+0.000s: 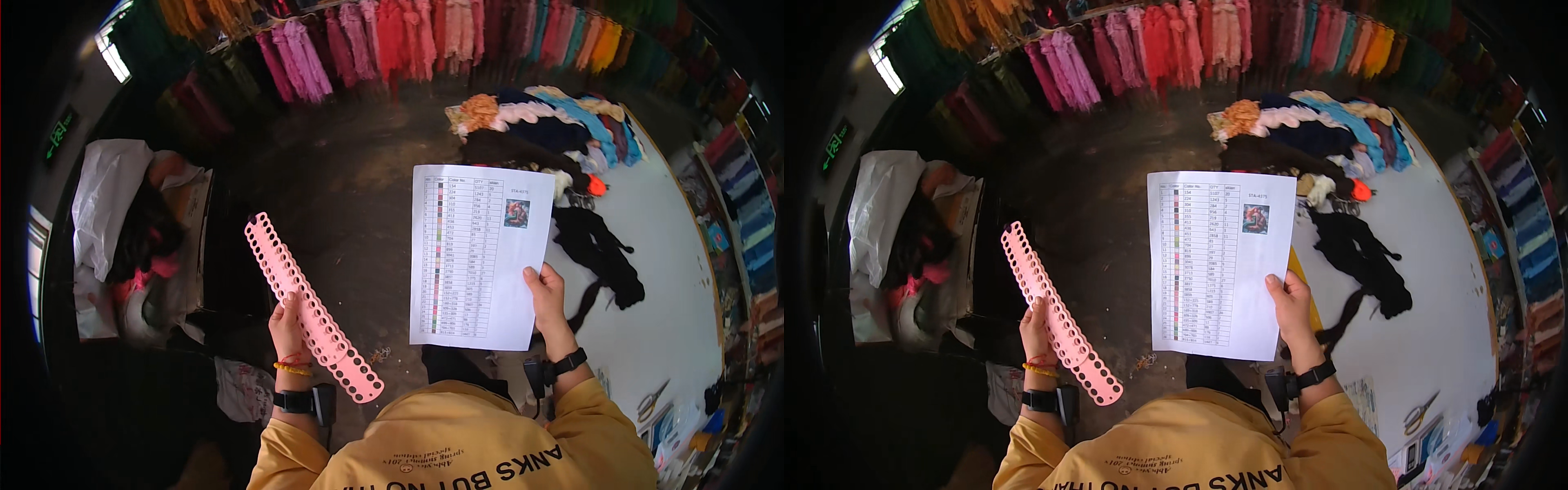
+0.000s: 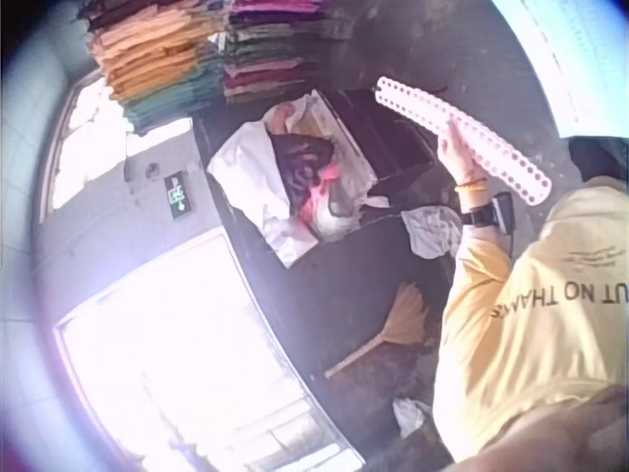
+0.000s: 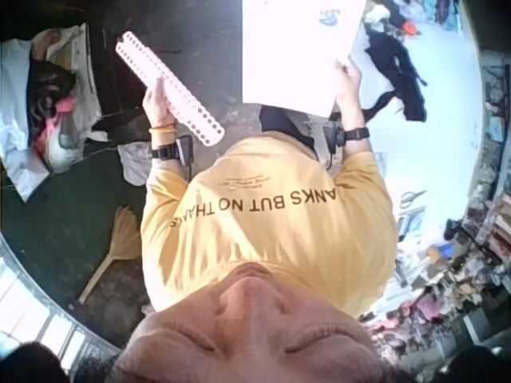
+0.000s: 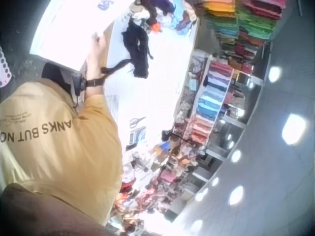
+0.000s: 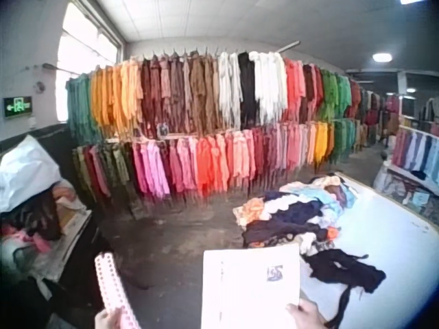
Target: The person picks up a pink thread organizer and a paper list, then threads bundles of purple and blue thread through the organizer's holes. After securing the threads, they walk through the workshop comparing the organizer and list to various hanging thread bundles.
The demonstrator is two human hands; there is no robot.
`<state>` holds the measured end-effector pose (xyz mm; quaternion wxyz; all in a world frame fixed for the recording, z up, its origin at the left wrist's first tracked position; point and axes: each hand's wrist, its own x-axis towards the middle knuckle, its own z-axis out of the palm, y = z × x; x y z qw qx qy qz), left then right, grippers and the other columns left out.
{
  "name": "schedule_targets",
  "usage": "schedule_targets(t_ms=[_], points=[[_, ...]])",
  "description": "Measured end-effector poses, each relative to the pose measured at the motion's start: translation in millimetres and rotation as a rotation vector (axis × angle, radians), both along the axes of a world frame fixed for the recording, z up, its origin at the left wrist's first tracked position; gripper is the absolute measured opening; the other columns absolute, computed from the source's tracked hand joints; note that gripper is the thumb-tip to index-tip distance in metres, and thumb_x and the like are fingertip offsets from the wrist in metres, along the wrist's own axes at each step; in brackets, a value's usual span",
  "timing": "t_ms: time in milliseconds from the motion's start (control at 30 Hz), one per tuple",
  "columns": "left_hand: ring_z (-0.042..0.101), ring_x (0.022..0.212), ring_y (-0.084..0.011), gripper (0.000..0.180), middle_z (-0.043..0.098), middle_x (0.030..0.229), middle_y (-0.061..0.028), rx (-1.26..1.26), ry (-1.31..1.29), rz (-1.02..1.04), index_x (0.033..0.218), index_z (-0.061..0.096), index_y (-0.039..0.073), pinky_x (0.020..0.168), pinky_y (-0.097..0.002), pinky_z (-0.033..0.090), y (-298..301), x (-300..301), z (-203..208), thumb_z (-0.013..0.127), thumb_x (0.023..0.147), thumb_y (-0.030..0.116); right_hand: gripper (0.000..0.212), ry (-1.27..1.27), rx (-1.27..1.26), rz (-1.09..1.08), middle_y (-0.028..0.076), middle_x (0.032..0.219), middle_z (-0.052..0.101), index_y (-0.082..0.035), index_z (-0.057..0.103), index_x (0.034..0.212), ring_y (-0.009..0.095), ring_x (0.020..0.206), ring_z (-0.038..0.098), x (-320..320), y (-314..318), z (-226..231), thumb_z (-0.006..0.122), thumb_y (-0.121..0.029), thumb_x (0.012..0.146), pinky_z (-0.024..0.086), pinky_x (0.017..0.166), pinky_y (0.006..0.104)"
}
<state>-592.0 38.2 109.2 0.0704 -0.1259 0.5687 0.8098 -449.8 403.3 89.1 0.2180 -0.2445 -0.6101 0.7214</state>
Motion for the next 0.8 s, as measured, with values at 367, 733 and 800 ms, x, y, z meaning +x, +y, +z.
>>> schedule_targets(t_ms=[367,733,800], points=[[0.059,0.063,-0.0168,0.024,0.059,0.077,-0.0086,0.040,-0.043,0.064,0.091,0.052,-0.001,0.059,-0.0281,0.051,54.5,-224.6,9.3,0.047,0.086,0.023,0.016,0.013,0.031,0.085,0.001,0.078,0.055,0.002,0.056,0.090,0.005,0.066,0.046,-274.0,64.0,-8.8,0.053,-0.012,0.082,0.039,0.059,0.0195],[0.057,0.077,-0.0117,0.021,0.059,0.086,-0.0047,0.030,0.018,-0.299,0.095,0.055,-0.001,0.070,-0.0230,0.045,203.6,-496.5,12.8,0.050,0.085,0.017,0.019,-0.022,-0.098,-0.200,0.004,0.082,0.057,0.004,0.055,0.095,0.008,0.070,0.050,-460.4,167.7,-35.3,0.053,-0.010,0.082,0.041,0.063,0.0205],[0.056,0.074,-0.0104,0.019,0.059,0.086,-0.0041,0.047,0.025,-0.422,0.095,0.055,0.001,0.067,-0.0223,0.044,241.3,-553.9,11.7,0.050,0.085,0.015,0.020,-0.037,-0.091,-0.313,0.004,0.083,0.057,0.004,0.055,0.096,0.008,0.070,0.050,-489.6,184.9,-28.9,0.053,-0.010,0.082,0.041,0.063,0.0207]])
